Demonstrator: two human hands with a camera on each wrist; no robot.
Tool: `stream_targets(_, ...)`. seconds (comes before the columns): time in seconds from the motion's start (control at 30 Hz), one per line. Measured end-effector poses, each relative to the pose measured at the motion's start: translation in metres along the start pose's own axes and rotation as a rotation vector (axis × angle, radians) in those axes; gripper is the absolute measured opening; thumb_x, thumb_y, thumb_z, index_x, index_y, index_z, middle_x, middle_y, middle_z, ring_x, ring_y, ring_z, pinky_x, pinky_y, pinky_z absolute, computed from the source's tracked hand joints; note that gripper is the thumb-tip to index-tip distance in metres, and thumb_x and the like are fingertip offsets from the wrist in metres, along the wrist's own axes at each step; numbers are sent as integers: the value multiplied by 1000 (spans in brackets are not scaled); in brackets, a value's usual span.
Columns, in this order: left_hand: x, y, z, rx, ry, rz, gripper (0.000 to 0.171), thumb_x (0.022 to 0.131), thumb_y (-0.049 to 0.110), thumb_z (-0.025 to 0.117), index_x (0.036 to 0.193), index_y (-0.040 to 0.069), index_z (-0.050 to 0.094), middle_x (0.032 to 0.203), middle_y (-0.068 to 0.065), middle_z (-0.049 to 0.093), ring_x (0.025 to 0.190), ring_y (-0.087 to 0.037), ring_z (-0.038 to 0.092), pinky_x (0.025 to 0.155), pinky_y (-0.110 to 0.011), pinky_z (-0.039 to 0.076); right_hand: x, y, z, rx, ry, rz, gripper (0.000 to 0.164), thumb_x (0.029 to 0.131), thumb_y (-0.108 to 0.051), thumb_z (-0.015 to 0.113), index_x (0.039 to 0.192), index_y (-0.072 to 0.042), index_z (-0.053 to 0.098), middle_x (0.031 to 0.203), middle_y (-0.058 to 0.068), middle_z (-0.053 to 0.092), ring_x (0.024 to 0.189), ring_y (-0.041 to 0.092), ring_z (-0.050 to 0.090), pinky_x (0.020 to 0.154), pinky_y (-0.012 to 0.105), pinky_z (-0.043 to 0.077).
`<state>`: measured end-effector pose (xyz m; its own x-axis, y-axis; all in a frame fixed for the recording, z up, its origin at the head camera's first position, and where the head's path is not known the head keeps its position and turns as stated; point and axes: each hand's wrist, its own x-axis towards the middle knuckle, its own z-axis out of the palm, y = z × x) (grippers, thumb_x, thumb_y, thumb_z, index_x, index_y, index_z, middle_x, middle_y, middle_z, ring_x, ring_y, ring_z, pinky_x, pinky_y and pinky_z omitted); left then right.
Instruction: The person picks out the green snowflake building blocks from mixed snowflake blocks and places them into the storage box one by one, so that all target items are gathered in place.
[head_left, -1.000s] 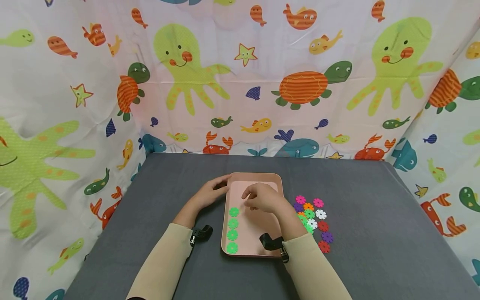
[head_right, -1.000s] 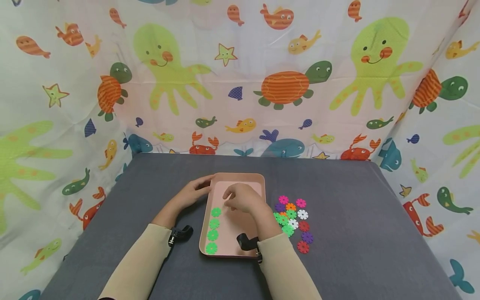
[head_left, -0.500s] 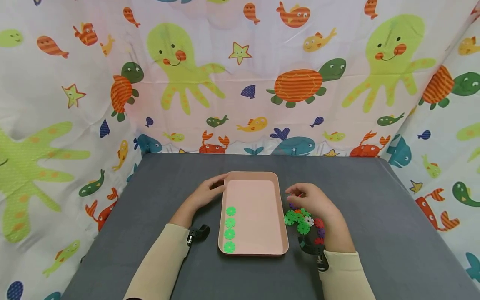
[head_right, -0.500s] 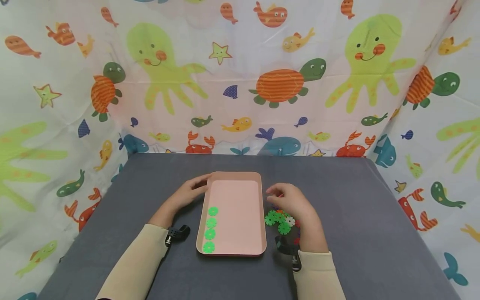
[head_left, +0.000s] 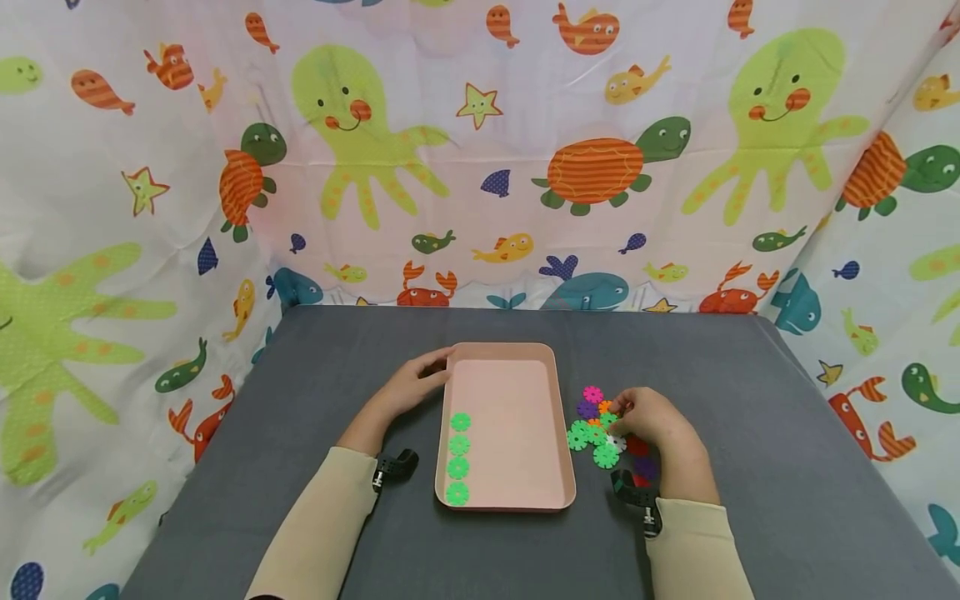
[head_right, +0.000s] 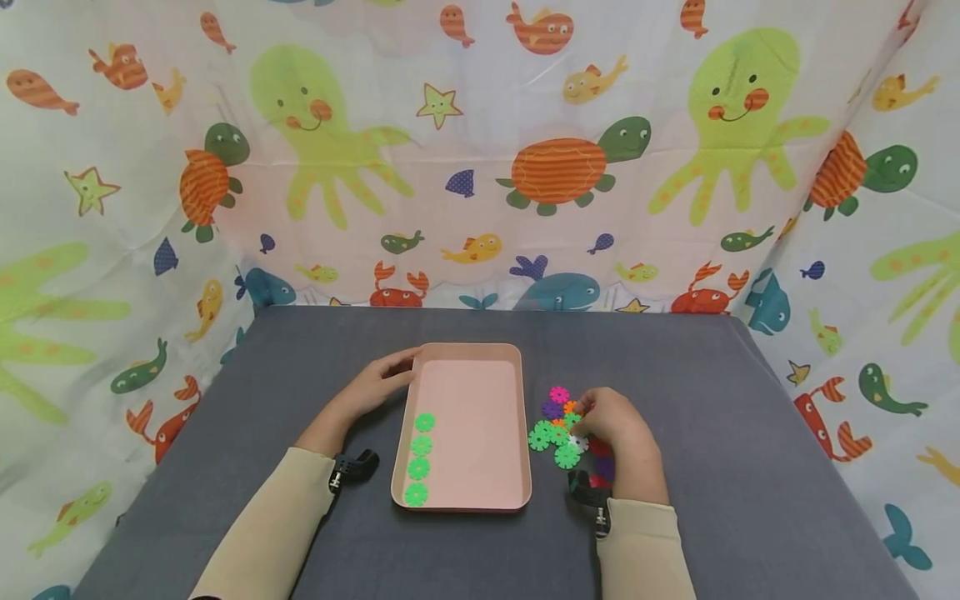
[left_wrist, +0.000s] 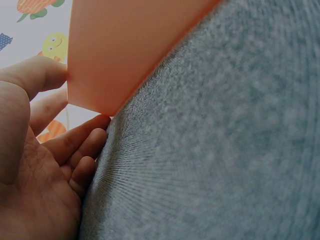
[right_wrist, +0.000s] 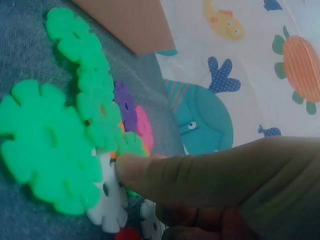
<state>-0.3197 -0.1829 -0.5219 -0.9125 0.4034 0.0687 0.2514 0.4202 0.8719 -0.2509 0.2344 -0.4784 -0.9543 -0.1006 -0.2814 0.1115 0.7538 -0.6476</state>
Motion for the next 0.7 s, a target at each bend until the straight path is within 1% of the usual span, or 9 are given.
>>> stream_targets(0.1, -1, 0, -1, -9, 1, 8, 54, 105, 15, 61, 155, 2, 44, 141, -25, 57, 123, -38, 55, 101, -52, 44, -2, 0, 0, 14, 12, -10, 25, 81, -6, 85, 90, 1, 63, 80, 8, 56, 69, 22, 51, 60, 36, 44)
stream_targets(0.13, 0, -3, 0, -16, 6, 11, 55, 105, 16, 62, 155, 3, 45, 141, -23, 57, 123, -37, 55, 101, -52, 44, -2, 0, -1, 26, 9, -21, 23, 82, -6, 84, 87, 0, 62, 77, 7, 54, 66, 21, 50, 58, 36, 43)
stream_targets(0.2, 3, -15, 2, -26, 16, 6, 55, 104, 19, 63, 155, 8, 46, 141, -19, 58, 123, -35, 55, 102, -52, 44, -4, 1, -3, 57, -5, -37, 22, 84, -7, 82, 82, -2, 60, 72, 5, 52, 62, 19, 48, 56, 34, 42)
stream_targets(0.3, 5, -15, 3, -28, 21, 3, 54, 104, 20, 65, 154, 11, 49, 139, -16, 61, 122, -32, 56, 102, -51, 44, -7, 2, -6, 114, -17, -55, 18, 87, -8, 78, 82, 0, 63, 69, 4, 55, 61, 18, 50, 56, 34, 44)
stream_targets(0.4, 6, -15, 4, -11, 17, 1, 54, 104, 21, 64, 155, 13, 49, 139, -14, 61, 121, -30, 56, 102, -49, 44, -10, -1, -9, 191, -6, -65, 16, 90, -5, 75, 97, 5, 65, 76, 7, 60, 67, 22, 60, 62, 37, 52)
stream_targets(0.47, 5, -15, 4, -2, 14, -2, 54, 104, 21, 64, 155, 13, 49, 139, -14, 60, 122, -30, 56, 102, -49, 44, -10, -6, -10, 240, 8, -82, 24, 93, -4, 72, 114, 6, 67, 84, 11, 65, 73, 27, 66, 69, 40, 57)
stream_targets(0.57, 3, -14, 3, -4, 14, -13, 54, 104, 21, 64, 155, 14, 49, 141, -14, 59, 122, -30, 55, 102, -50, 44, -10, -18, -11, 328, 18, -111, 37, 100, -6, 65, 136, 5, 62, 106, 21, 70, 89, 34, 72, 82, 44, 59)
stream_targets(0.63, 3, -13, 3, -7, 17, -15, 53, 104, 20, 63, 155, 13, 49, 141, -15, 59, 122, -31, 55, 102, -50, 44, -9, -27, -12, 380, 24, -128, 40, 103, -8, 62, 140, 4, 59, 122, 24, 67, 100, 35, 72, 88, 44, 57)
stream_targets(0.7, 3, -13, 2, -9, 19, -14, 53, 104, 21, 63, 155, 14, 49, 140, -15, 59, 122, -31, 55, 101, -50, 44, -8, -37, -13, 435, 23, -140, 41, 104, -10, 62, 142, 2, 59, 133, 25, 62, 108, 36, 70, 92, 45, 55)
